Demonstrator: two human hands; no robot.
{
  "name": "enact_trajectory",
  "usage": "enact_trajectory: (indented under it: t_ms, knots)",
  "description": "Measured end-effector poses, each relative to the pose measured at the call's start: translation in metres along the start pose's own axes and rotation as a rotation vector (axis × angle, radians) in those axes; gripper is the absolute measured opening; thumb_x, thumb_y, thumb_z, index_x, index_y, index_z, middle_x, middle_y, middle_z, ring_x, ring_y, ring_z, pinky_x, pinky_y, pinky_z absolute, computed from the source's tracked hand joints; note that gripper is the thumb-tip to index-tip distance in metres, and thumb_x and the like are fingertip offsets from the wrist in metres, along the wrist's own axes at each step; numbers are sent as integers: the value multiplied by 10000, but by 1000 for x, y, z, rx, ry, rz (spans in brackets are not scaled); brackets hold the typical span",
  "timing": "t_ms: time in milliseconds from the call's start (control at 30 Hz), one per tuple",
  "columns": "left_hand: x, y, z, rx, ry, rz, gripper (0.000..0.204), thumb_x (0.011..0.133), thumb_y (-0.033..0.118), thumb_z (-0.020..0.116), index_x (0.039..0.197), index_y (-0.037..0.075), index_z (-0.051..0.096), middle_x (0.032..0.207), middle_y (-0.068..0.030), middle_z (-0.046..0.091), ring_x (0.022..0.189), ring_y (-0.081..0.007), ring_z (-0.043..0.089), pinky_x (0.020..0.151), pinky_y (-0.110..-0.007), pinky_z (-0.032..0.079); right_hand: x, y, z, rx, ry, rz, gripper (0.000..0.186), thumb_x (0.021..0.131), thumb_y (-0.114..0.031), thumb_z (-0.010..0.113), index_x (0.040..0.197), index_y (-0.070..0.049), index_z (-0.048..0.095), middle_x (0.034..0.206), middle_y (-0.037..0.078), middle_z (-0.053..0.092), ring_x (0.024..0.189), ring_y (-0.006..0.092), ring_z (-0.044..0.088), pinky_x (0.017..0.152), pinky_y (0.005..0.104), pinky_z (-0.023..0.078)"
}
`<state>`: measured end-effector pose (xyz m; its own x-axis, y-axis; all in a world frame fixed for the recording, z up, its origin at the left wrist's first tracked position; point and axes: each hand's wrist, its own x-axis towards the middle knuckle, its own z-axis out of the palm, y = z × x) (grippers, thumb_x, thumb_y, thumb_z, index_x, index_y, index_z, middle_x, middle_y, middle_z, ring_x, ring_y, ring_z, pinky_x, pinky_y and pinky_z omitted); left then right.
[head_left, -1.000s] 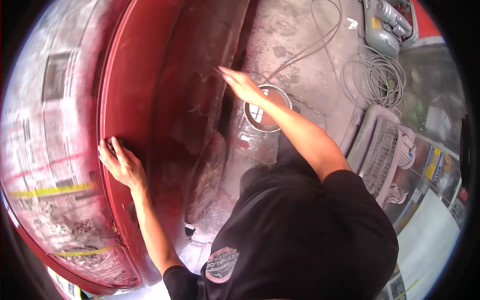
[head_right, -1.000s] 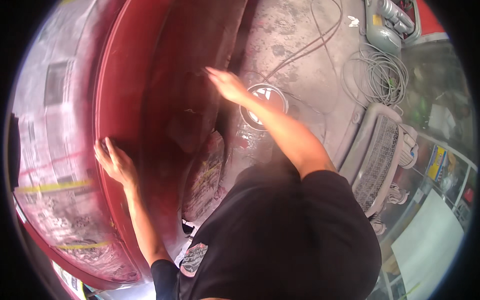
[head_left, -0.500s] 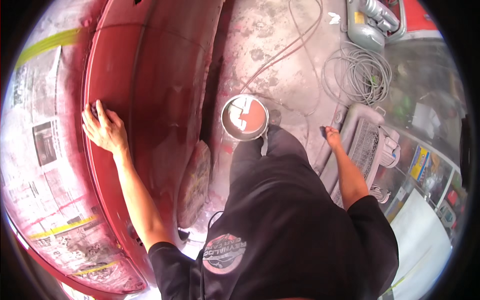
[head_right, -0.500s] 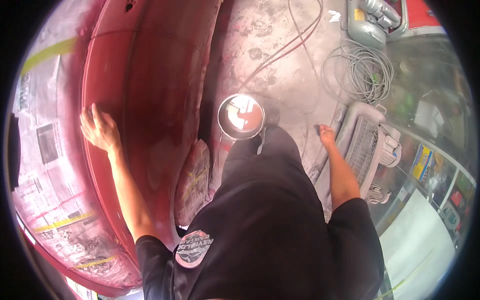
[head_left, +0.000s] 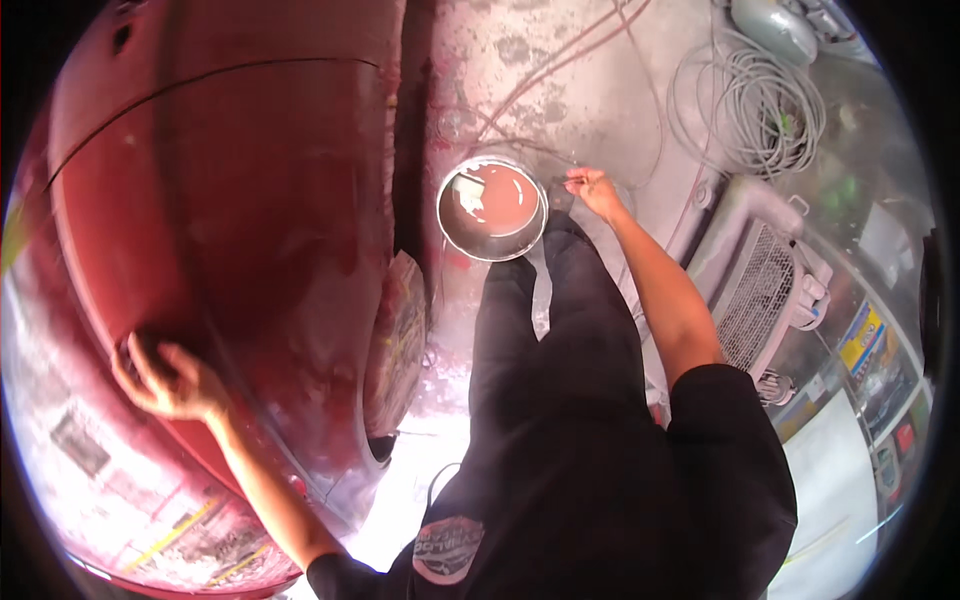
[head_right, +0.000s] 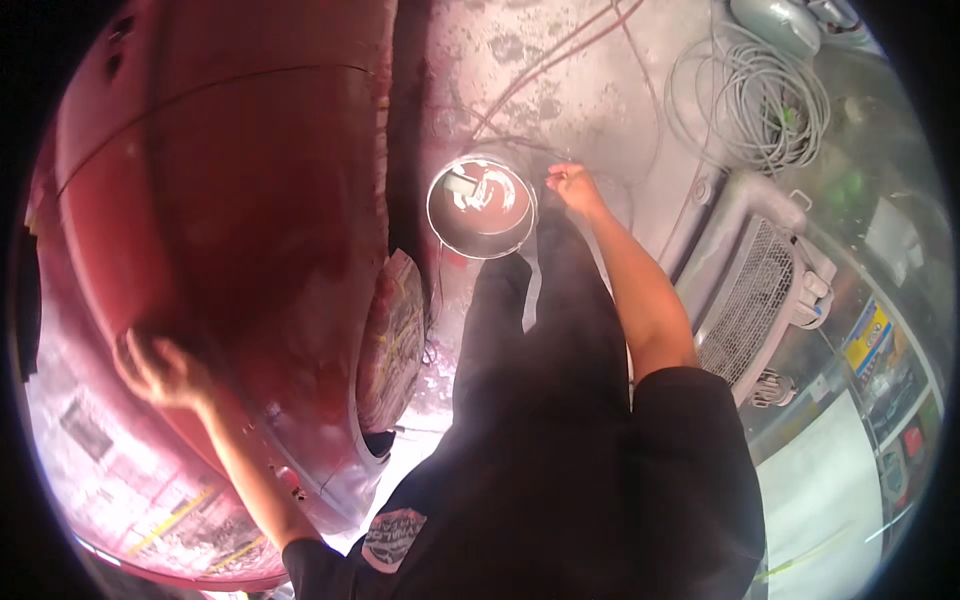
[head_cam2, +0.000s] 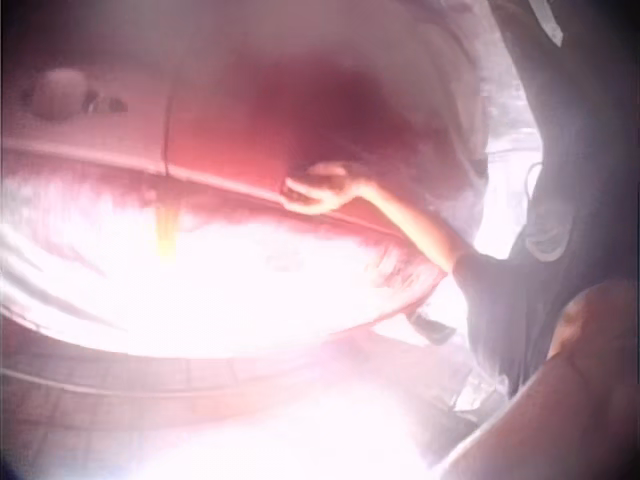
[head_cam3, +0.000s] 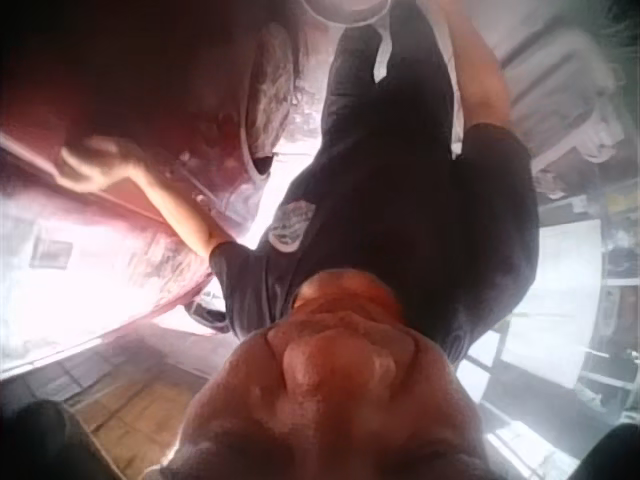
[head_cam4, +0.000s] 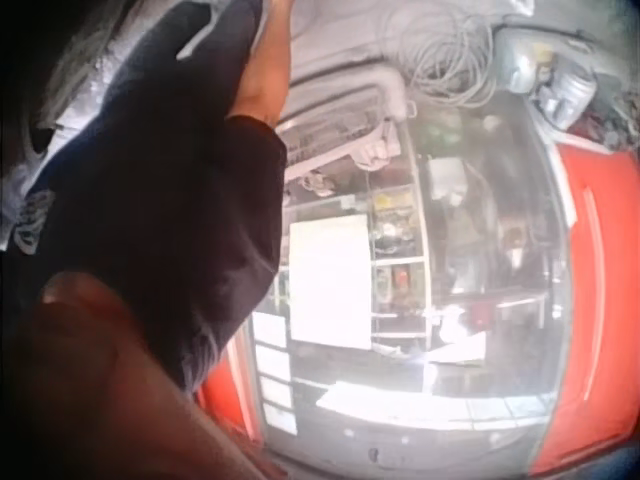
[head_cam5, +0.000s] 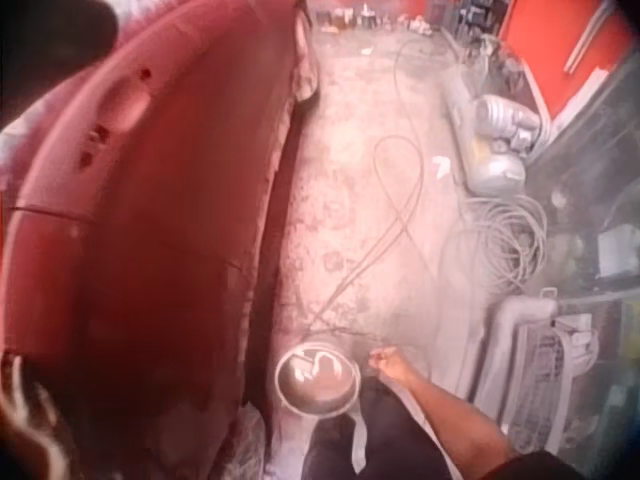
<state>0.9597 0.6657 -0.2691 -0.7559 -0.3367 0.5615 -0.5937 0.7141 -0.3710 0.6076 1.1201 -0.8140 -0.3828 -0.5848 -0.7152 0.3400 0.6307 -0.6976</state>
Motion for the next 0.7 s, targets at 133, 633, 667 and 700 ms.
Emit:
enact_trajectory:
  t_ms: [133, 633, 667, 700]
  knots:
    - [1, 10, 0, -24, -48, 78, 392, 1095, 334, 641, 1301, 17, 745, 1392, -237, 650, 1271, -403, 616, 1058, -537, 527, 24, 1, 22, 37, 35, 348, 298, 1067, -201, 684, 1307, -26, 706, 1136, 108, 744, 1079, 233, 701, 841, 410, 639]
    - [17, 25, 28, -8, -194, 200, 395, 1080, 341, 656, 1253, 1, 758, 1316, -218, 700, 1207, -389, 663, 1031, -524, 546, 49, 257, 147, 243, 369, -35, 416, 1163, -415, 512, 1296, -62, 688, 1163, 38, 717, 1144, 172, 611, 1047, 325, 469]
    - [23, 27, 24, -4, -184, 211, 395, 1080, 341, 656, 1252, 0, 758, 1312, -218, 702, 1203, -389, 665, 1029, -523, 547, 43, 247, 152, 192, 378, 63, 435, 1174, -402, 480, 1291, -35, 684, 1163, 93, 745, 1135, 226, 657, 1050, 360, 487]
    - [30, 28, 19, 6, -179, 231, 395, 1080, 342, 656, 1250, 0, 758, 1309, -217, 704, 1200, -389, 667, 1028, -523, 548, 40, 236, 151, 123, 423, 96, 450, 1175, -407, 472, 1298, -26, 679, 1174, 107, 746, 1136, 238, 663, 1047, 370, 494]
